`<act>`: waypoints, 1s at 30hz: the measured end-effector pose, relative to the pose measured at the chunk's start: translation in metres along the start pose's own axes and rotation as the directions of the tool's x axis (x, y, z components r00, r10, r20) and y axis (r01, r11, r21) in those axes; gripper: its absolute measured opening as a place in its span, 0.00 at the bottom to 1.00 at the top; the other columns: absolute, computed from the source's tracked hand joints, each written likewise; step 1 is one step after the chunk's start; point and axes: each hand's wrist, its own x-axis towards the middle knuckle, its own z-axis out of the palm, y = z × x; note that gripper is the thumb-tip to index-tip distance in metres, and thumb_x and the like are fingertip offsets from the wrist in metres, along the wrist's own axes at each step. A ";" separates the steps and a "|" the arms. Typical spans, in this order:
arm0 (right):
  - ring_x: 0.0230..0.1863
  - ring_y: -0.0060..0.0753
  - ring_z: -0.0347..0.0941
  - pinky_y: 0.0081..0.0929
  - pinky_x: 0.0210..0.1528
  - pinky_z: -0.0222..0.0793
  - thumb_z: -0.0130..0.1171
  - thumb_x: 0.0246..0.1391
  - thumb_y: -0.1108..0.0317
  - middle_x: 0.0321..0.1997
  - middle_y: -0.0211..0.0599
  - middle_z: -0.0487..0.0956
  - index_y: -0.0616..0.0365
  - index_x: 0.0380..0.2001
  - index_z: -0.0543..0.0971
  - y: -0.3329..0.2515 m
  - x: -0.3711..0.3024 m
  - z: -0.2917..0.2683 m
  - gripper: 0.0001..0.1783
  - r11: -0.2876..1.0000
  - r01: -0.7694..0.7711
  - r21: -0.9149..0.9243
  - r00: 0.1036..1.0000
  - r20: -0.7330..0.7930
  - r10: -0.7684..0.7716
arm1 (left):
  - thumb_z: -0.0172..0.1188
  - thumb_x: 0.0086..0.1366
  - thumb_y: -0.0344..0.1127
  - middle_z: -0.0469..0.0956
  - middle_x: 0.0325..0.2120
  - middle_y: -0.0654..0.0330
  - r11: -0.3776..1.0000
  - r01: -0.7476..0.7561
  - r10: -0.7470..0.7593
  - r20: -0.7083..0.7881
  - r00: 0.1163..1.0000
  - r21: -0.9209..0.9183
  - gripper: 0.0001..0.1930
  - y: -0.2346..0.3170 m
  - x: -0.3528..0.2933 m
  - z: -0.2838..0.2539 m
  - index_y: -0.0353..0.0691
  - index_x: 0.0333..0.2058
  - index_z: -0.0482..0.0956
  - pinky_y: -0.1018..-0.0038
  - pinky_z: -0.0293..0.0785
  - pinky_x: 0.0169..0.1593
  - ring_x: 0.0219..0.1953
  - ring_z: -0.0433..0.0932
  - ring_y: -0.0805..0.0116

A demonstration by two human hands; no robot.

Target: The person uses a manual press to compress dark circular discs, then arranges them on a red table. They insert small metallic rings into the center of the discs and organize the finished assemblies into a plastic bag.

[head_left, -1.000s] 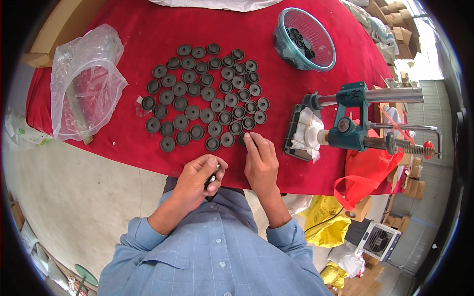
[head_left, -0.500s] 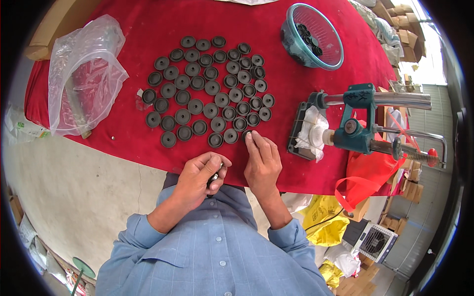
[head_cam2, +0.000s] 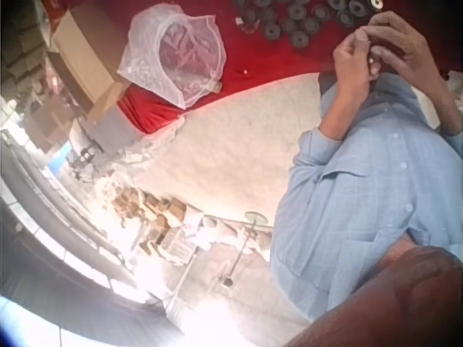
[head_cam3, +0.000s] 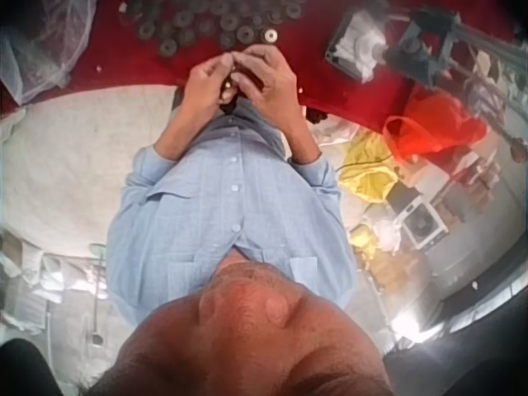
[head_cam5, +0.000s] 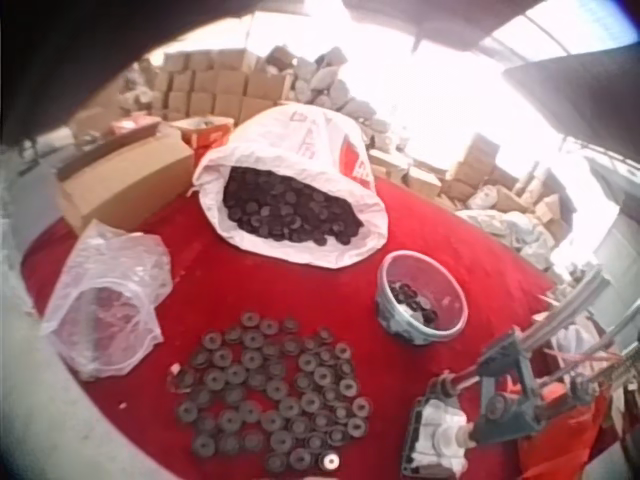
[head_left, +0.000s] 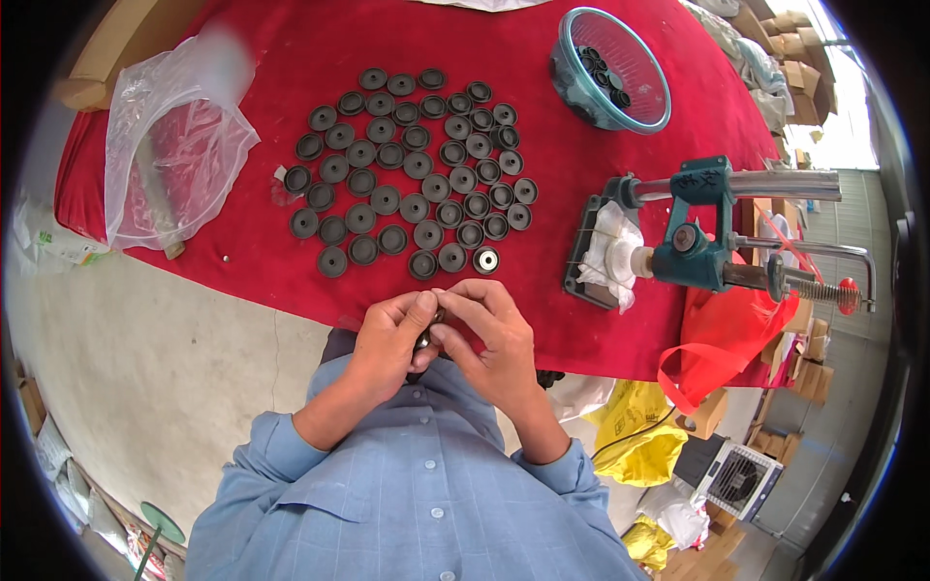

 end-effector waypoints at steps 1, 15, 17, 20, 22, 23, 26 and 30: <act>0.48 0.42 0.81 0.35 0.47 0.80 0.73 0.52 0.76 0.47 0.42 0.81 0.62 0.47 0.86 0.004 -0.002 0.002 0.17 0.999 -0.036 0.028 0.999 0.019 0.036 | 0.56 0.80 0.54 0.76 0.26 0.65 0.999 -0.004 0.004 0.005 1.000 0.036 0.24 -0.003 0.000 -0.001 0.33 0.48 0.82 0.81 0.57 0.21 0.19 0.67 0.81; 0.41 0.40 0.81 0.37 0.44 0.76 0.71 0.52 0.78 0.44 0.35 0.84 0.60 0.41 0.86 0.046 0.029 0.017 0.12 0.891 0.207 -0.404 0.941 -0.167 -0.294 | 0.46 0.83 0.39 0.83 0.45 0.48 0.884 0.170 -0.211 -0.047 0.976 -0.436 0.22 0.029 -0.020 -0.006 0.28 0.65 0.72 0.72 0.85 0.39 0.43 0.84 0.64; 0.43 0.39 0.80 0.37 0.46 0.75 0.71 0.51 0.77 0.45 0.34 0.83 0.60 0.42 0.86 0.050 0.028 0.022 0.13 0.854 0.226 -0.469 0.939 -0.129 -0.320 | 0.44 0.84 0.38 0.83 0.49 0.45 0.885 0.155 -0.169 0.009 0.986 -0.440 0.22 0.021 -0.018 -0.017 0.27 0.65 0.71 0.66 0.85 0.49 0.47 0.85 0.61; 0.45 0.39 0.79 0.38 0.49 0.74 0.70 0.50 0.77 0.47 0.33 0.83 0.60 0.42 0.86 0.052 0.025 0.027 0.14 0.837 0.216 -0.503 0.942 -0.119 -0.314 | 0.43 0.84 0.38 0.83 0.50 0.45 0.890 0.142 -0.139 0.040 0.990 -0.434 0.22 0.012 -0.015 -0.023 0.27 0.65 0.71 0.65 0.86 0.51 0.47 0.85 0.61; 0.48 0.39 0.79 0.39 0.51 0.73 0.69 0.51 0.77 0.48 0.32 0.83 0.60 0.43 0.86 0.051 0.024 0.028 0.14 0.829 0.203 -0.521 0.944 -0.121 -0.307 | 0.44 0.84 0.39 0.83 0.49 0.46 0.898 0.139 -0.133 0.043 0.990 -0.417 0.22 0.010 -0.015 -0.025 0.28 0.65 0.71 0.67 0.87 0.47 0.45 0.85 0.63; 0.49 0.38 0.79 0.38 0.52 0.72 0.68 0.52 0.76 0.50 0.32 0.84 0.59 0.45 0.86 0.049 0.022 0.028 0.14 0.805 0.195 -0.561 0.945 -0.113 -0.307 | 0.45 0.84 0.40 0.84 0.48 0.47 0.904 0.136 -0.130 0.043 0.991 -0.406 0.22 0.009 -0.016 -0.026 0.28 0.65 0.71 0.69 0.86 0.45 0.43 0.85 0.64; 0.52 0.36 0.78 0.37 0.55 0.68 0.64 0.56 0.73 0.54 0.30 0.84 0.58 0.49 0.87 0.045 0.011 0.029 0.17 0.739 0.165 -0.654 0.951 -0.095 -0.295 | 0.47 0.84 0.41 0.84 0.46 0.48 0.913 0.126 -0.121 0.039 0.992 -0.387 0.22 0.013 -0.018 -0.025 0.29 0.64 0.72 0.74 0.83 0.37 0.38 0.84 0.69; 0.55 0.37 0.78 0.35 0.58 0.64 0.62 0.56 0.75 0.58 0.30 0.84 0.57 0.54 0.87 0.040 -0.002 0.036 0.21 0.711 0.097 -0.696 0.961 -0.122 -0.250 | 0.51 0.83 0.44 0.85 0.45 0.50 0.933 0.130 -0.129 0.024 0.991 -0.337 0.22 0.012 -0.020 -0.024 0.29 0.62 0.74 0.80 0.74 0.29 0.33 0.81 0.74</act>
